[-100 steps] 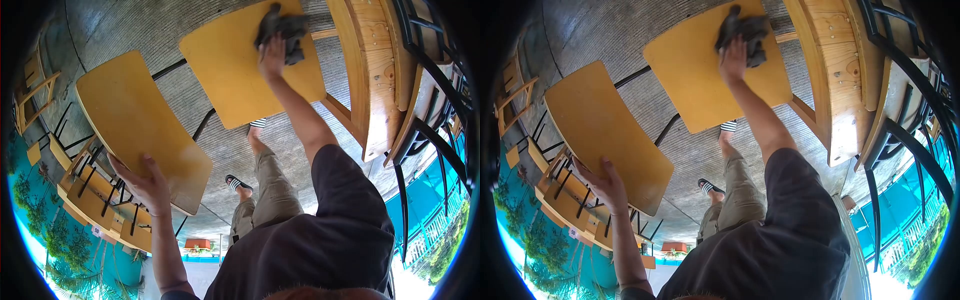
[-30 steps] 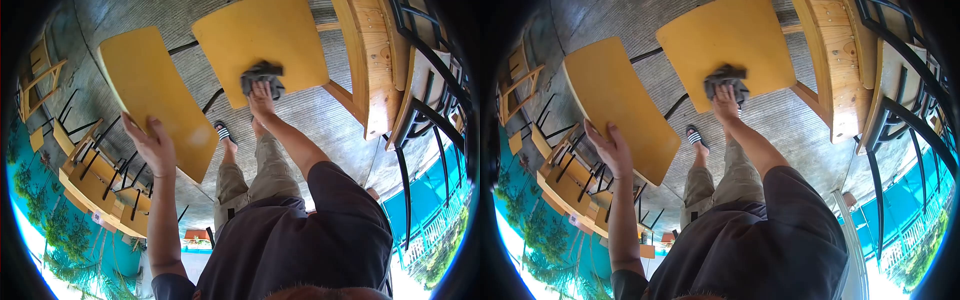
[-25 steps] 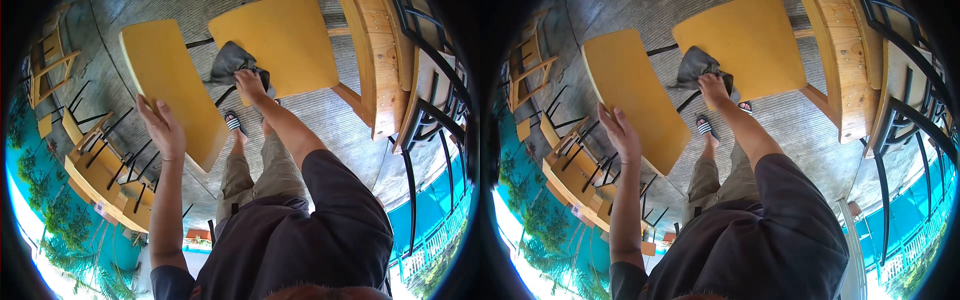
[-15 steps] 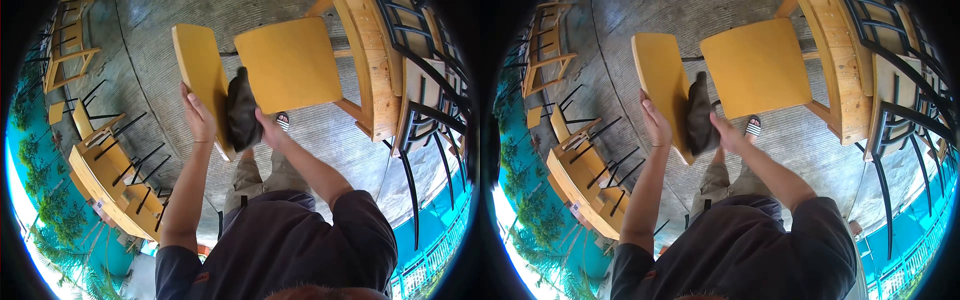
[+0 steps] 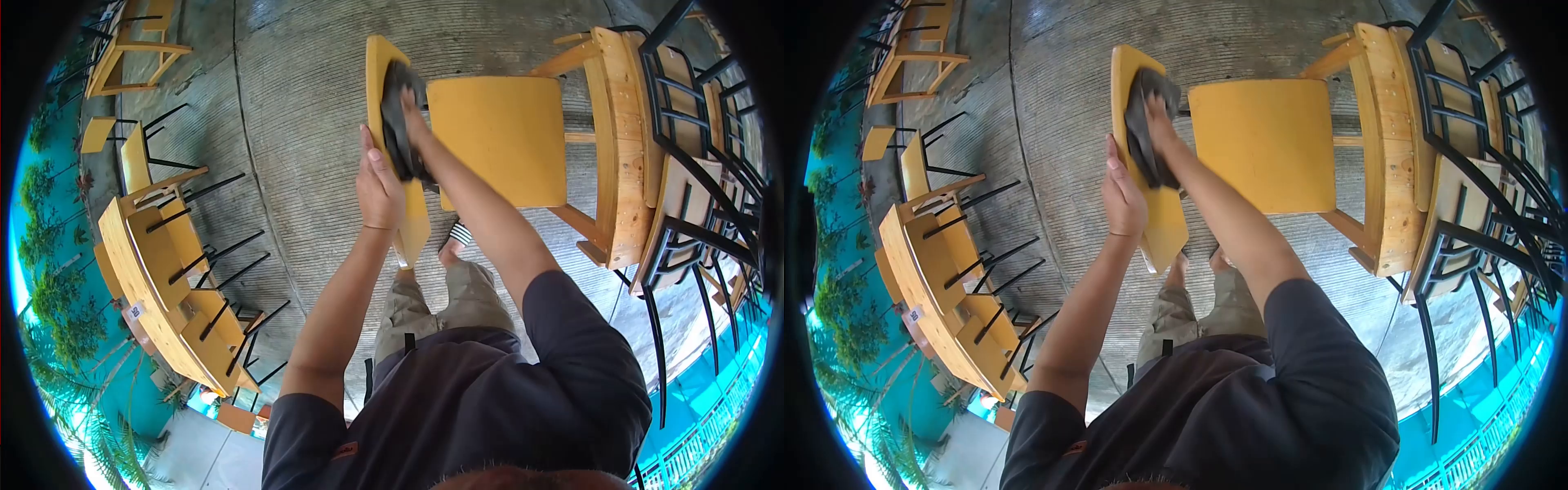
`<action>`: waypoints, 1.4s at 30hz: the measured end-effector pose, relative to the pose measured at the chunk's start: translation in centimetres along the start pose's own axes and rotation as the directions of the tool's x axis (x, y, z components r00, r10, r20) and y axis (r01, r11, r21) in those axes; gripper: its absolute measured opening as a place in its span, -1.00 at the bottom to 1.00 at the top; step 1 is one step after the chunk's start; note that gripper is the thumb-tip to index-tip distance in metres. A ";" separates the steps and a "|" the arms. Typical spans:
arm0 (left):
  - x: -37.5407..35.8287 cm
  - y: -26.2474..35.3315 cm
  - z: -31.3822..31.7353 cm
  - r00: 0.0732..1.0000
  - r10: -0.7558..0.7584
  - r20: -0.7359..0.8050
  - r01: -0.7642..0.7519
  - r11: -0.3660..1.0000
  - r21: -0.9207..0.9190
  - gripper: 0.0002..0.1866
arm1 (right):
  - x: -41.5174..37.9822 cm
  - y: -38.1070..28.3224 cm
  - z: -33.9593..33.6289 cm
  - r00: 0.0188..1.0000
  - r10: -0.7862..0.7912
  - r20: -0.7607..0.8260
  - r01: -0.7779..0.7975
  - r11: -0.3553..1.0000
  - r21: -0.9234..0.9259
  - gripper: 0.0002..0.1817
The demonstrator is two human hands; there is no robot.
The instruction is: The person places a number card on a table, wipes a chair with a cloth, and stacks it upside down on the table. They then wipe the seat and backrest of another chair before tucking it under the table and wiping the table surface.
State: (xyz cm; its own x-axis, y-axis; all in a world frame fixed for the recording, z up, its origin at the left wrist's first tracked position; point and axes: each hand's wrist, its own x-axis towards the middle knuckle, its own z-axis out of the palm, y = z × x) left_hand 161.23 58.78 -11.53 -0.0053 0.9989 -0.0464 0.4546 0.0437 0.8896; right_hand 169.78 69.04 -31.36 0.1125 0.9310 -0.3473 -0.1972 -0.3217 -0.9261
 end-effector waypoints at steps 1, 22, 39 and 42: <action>-0.1 0.1 -0.2 1.000 -0.019 0.014 0.019 0.999 0.027 -0.25 | 4.5 -2.9 0.2 0.999 -0.044 -0.019 0.044 0.999 -0.007 -0.30; -0.2 -5.2 -3.8 0.907 -0.339 0.249 0.418 0.651 -0.634 -0.16 | -29.4 -6.6 1.4 0.995 -0.051 0.085 0.080 0.921 -0.382 -0.39; -0.2 -2.5 0.2 0.995 -0.099 0.001 0.098 0.985 0.145 -0.45 | -0.1 -14.8 1.8 0.987 -0.102 -0.125 0.078 0.980 -0.181 -0.20; -0.4 -1.7 0.2 0.993 -0.119 0.010 0.116 0.984 0.131 -0.47 | 5.4 -13.6 0.1 0.997 -0.034 -0.076 0.019 0.983 -0.185 -0.11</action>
State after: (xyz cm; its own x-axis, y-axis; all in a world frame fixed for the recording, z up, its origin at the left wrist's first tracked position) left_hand 160.58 58.26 -13.13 -0.0506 0.9865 -0.1560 0.5638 0.1571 0.8108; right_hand 172.97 78.43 -20.65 0.1926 0.9254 -0.3263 -0.0113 -0.3304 -0.9438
